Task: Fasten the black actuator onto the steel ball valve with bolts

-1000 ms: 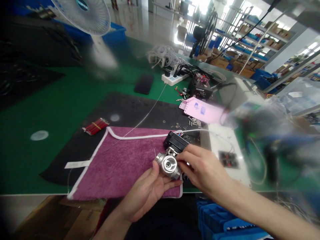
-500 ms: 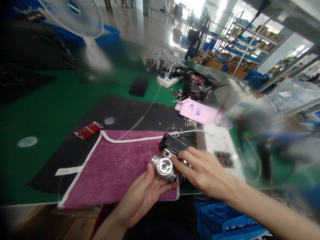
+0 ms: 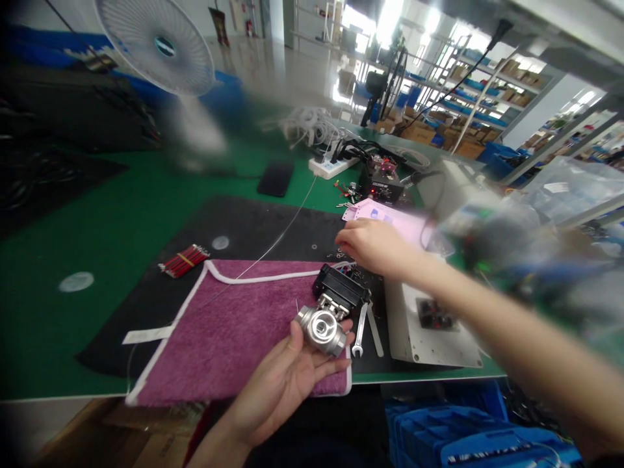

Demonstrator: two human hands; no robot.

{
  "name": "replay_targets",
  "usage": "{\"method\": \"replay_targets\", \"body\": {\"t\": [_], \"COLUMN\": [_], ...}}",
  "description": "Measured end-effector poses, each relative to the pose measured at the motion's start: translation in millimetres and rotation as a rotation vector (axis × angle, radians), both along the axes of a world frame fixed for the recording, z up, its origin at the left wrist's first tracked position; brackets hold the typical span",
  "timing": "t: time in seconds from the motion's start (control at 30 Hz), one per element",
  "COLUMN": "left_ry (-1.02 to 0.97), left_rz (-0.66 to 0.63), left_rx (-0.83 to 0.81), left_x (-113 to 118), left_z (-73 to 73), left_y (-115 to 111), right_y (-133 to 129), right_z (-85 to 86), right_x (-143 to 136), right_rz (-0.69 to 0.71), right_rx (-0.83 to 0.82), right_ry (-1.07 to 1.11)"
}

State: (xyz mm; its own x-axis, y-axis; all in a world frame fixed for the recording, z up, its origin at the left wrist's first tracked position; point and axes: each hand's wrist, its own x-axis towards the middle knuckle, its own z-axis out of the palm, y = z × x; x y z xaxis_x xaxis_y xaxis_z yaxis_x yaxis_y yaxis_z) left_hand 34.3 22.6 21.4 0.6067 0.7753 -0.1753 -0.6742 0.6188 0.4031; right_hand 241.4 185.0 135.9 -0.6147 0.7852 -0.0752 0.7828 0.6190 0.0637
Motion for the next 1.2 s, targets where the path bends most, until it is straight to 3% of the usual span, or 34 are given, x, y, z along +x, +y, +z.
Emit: {"method": "replay_targets", "body": {"t": [0.1,0.23,0.53,0.67,0.8,0.97,1.07,1.2], "left_ry": [0.004,0.001,-0.016,-0.022,-0.015,-0.014,-0.023,-0.036], "left_rz": [0.005,0.005,-0.006,-0.001,-0.017,-0.015,-0.016,-0.009], "left_rx": [0.000,-0.004,-0.005,0.002,0.007,0.002,0.005,-0.009], "left_x": [-1,0,-1,-1,-1,-1,-1,0], "left_z": [-0.4,-1.1,-1.7,-2.5,-0.2,3.9,5.1,3.7], "left_y": [-1,-2,-1,-2,-1,1,2,1], "right_y": [41,58,61,58,35,-34,-78,-112], "right_z": [-25.8,-45.7,-51.4,-39.9,-6.6,30.5,29.3,5.7], "right_x": [-7,-8,-6,-8,-1,11,10,5], "right_rz": [-0.024,-0.053,-0.216,-0.243,-0.252,-0.215,-0.099,-0.016], "right_rx": [-0.101,-0.206,-0.257,-0.222,-0.163,-0.287,-0.340,-0.330], "right_ry": [-0.095,-0.174,-0.162,-0.042,0.164,0.369,0.498,0.528]}}
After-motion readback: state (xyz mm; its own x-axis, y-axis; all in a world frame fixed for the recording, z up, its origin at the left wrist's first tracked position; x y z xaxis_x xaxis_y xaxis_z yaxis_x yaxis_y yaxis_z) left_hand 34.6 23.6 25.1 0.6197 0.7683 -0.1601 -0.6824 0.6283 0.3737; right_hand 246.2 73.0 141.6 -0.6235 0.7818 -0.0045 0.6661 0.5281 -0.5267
